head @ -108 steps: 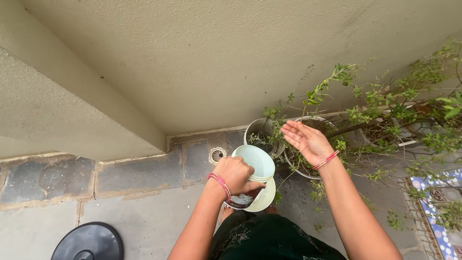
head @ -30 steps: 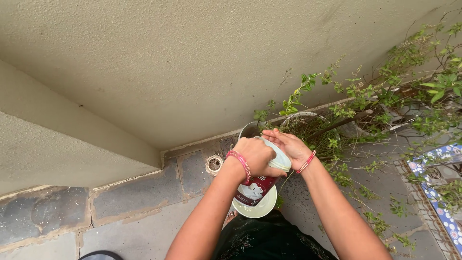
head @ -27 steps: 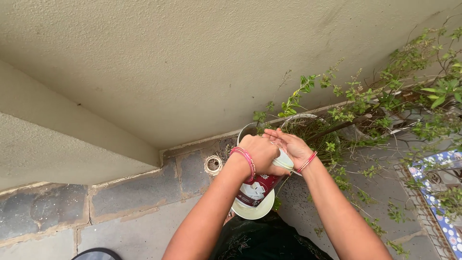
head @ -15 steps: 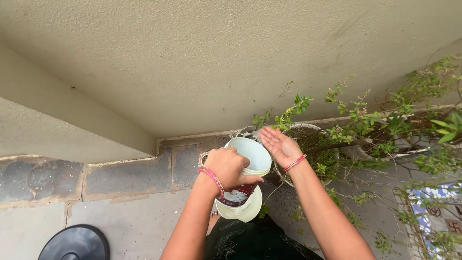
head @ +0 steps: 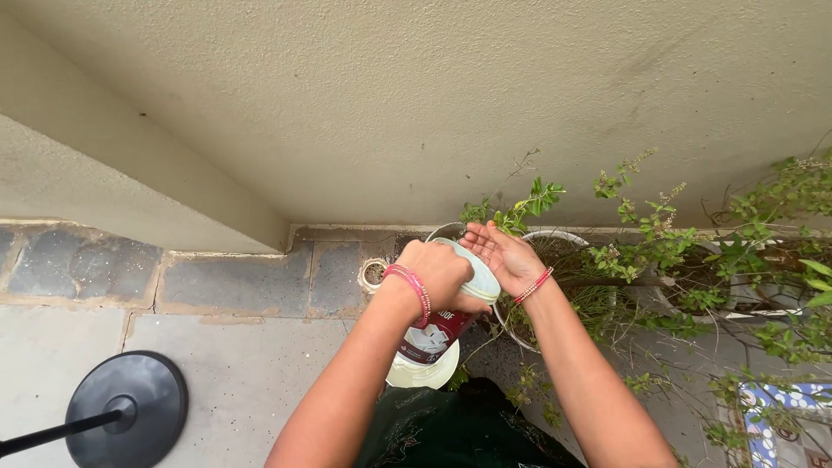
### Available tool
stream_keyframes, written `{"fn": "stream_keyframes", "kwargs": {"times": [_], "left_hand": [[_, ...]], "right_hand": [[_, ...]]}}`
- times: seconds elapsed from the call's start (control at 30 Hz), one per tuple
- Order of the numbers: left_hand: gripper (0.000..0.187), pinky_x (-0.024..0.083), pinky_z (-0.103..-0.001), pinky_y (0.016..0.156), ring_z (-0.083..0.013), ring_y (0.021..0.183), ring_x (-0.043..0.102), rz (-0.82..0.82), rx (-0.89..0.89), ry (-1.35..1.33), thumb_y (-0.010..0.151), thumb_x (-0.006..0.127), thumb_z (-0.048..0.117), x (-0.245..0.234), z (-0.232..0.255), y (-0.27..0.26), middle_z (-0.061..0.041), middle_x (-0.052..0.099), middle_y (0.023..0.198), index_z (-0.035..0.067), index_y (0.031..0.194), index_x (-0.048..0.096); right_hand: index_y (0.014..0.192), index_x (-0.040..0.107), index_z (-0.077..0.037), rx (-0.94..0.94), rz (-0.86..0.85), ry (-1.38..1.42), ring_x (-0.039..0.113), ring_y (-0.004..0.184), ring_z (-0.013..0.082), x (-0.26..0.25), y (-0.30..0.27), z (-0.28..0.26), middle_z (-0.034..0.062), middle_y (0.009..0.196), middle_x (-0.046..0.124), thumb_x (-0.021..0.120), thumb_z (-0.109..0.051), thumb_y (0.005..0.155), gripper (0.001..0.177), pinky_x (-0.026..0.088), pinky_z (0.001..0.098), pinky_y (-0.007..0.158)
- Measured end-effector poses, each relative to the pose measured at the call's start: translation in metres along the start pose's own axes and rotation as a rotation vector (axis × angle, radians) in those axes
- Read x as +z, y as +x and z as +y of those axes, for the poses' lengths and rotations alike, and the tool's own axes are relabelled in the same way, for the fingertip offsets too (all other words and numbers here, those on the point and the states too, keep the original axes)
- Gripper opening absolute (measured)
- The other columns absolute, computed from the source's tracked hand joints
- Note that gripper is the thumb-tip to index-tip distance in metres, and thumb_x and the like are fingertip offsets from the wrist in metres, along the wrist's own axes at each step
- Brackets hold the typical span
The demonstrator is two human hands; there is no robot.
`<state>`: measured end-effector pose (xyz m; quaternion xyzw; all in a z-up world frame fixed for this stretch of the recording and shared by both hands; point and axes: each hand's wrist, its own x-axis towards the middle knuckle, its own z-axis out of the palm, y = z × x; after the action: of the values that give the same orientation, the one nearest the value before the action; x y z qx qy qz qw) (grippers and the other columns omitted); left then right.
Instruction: Preparing a water mixture and pouring it into a decorated plant container on a balcony.
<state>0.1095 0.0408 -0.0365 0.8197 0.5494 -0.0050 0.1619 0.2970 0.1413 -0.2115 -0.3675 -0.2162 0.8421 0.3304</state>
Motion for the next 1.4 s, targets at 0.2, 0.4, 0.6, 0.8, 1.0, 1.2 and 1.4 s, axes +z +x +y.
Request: {"fn": "stream_keyframes", "kwargs": {"times": [0.2,0.4,0.6,0.8,1.0,1.2,1.4], "left_hand": [[0.068,0.058,-0.044,0.069,-0.0322,0.078,0.074,-0.018,0.040,0.022,0.069,0.069,0.083,0.009,0.014,-0.005,-0.015,0.073,0.075,0.015,0.072,0.078],[0.063,0.058,-0.045,0.064,-0.0322,0.074,0.073,0.042,-0.030,-0.001,0.071,0.067,0.079,0.025,0.000,-0.031,-0.013,0.072,0.070,0.017,0.075,0.078],[0.063,0.057,-0.046,0.063,-0.0325,0.072,0.072,0.041,-0.113,0.027,0.071,0.067,0.080,0.021,-0.007,-0.049,-0.012,0.072,0.069,0.018,0.077,0.080],[0.063,0.058,-0.046,0.065,-0.0323,0.073,0.073,0.042,-0.139,-0.009,0.070,0.067,0.079,0.023,-0.007,-0.058,-0.011,0.072,0.069,0.018,0.079,0.080],[0.064,0.059,-0.046,0.067,-0.0311,0.080,0.074,0.022,-0.097,-0.031,0.067,0.071,0.079,0.016,0.000,-0.033,-0.012,0.074,0.076,0.016,0.077,0.080],[0.067,0.059,-0.044,0.072,-0.0321,0.081,0.075,-0.086,0.019,0.027,0.068,0.073,0.079,0.007,0.017,-0.001,-0.013,0.075,0.083,0.012,0.077,0.076],[0.060,0.059,-0.045,0.071,-0.0340,0.083,0.073,0.026,-0.011,-0.017,0.069,0.073,0.075,-0.002,0.012,-0.040,-0.014,0.073,0.076,0.016,0.080,0.077]], "right_hand": [[0.094,0.057,-0.007,0.018,0.012,0.176,0.055,0.079,0.0179,-0.033,0.028,0.015,0.0053,0.083,0.057,0.052,-0.024,0.109,0.023,0.056,0.0346,0.080],[0.087,0.054,-0.009,0.014,-0.138,0.268,0.053,0.075,0.0181,-0.002,0.006,-0.005,0.0048,0.080,0.054,0.048,-0.026,0.111,0.030,0.049,0.0312,0.068],[0.087,0.054,-0.010,-0.064,-0.058,0.120,0.062,0.088,0.0222,0.037,-0.015,-0.027,0.0068,0.090,0.061,0.045,-0.029,0.111,0.032,0.056,0.0390,0.082],[0.099,0.059,-0.007,-0.073,-0.084,0.044,0.068,0.110,0.0274,0.070,-0.035,-0.035,0.0104,0.104,0.068,0.048,-0.031,0.108,0.027,0.057,0.0445,0.096],[0.116,0.066,-0.006,-0.036,-0.060,-0.234,0.066,0.111,0.0231,0.038,-0.020,-0.003,0.0096,0.110,0.070,0.051,-0.032,0.104,0.033,0.055,0.0376,0.096],[0.101,0.065,-0.005,0.156,0.036,-0.208,0.061,0.085,0.0194,-0.008,0.010,0.034,0.0080,0.095,0.067,0.055,-0.034,0.104,0.031,0.051,0.0344,0.076],[0.112,0.061,-0.011,-0.141,-0.197,0.264,0.060,0.087,0.0161,-0.104,0.072,0.060,0.0031,0.094,0.062,0.061,-0.021,0.116,0.011,0.053,0.0321,0.084]]}}
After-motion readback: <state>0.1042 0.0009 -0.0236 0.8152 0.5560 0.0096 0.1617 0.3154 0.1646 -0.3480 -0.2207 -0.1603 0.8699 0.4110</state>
